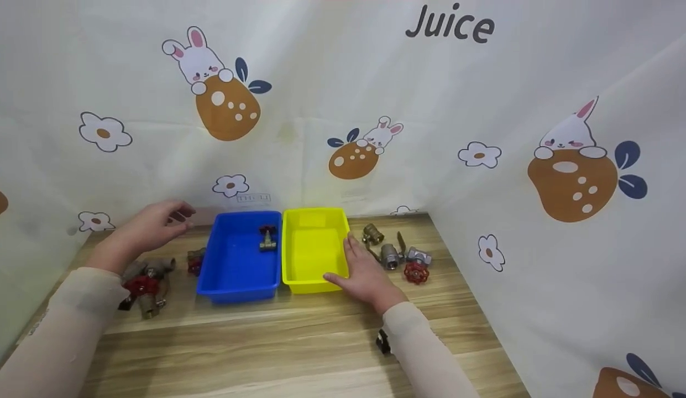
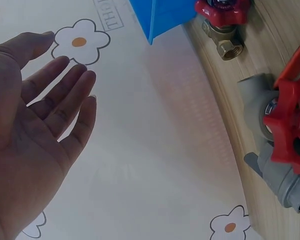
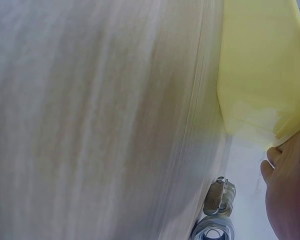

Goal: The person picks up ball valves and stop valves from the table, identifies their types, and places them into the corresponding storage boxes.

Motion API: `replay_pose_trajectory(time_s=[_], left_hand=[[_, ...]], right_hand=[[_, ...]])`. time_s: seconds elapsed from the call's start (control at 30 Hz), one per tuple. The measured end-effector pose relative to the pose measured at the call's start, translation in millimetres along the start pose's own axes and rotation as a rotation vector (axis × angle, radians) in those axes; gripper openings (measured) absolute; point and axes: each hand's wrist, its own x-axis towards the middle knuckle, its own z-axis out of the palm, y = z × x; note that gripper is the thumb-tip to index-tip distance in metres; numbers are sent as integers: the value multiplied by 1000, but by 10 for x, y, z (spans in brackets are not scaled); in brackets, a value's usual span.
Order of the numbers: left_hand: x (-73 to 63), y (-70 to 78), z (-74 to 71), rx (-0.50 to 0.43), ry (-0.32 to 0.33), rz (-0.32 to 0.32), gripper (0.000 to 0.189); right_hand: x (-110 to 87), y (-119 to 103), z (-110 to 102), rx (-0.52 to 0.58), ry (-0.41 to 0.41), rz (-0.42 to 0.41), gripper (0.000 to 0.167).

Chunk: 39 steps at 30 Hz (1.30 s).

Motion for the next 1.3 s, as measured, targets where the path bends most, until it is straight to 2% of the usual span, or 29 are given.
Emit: replay_pose_trajectory(time_s=[0.33, 0.87, 1.03, 1.17, 1.3], left_hand=[[-83, -62, -7, -16, 0, 7, 41], [-113, -144, 36, -29, -7, -8, 43], [-128, -210, 126, 5, -63, -15, 56], [-131, -297, 249, 7, -128, -80, 69], [-139, -364, 378, 10, -157, -125, 77]], right_hand=[[-3, 5, 4, 4, 5, 6, 109], [1, 1, 18, 17, 15, 4, 108], [-10, -10, -16, 23, -5, 9, 109], [-6, -3, -10, 26, -3, 9, 108], [6, 4, 12, 23, -1, 5, 109]])
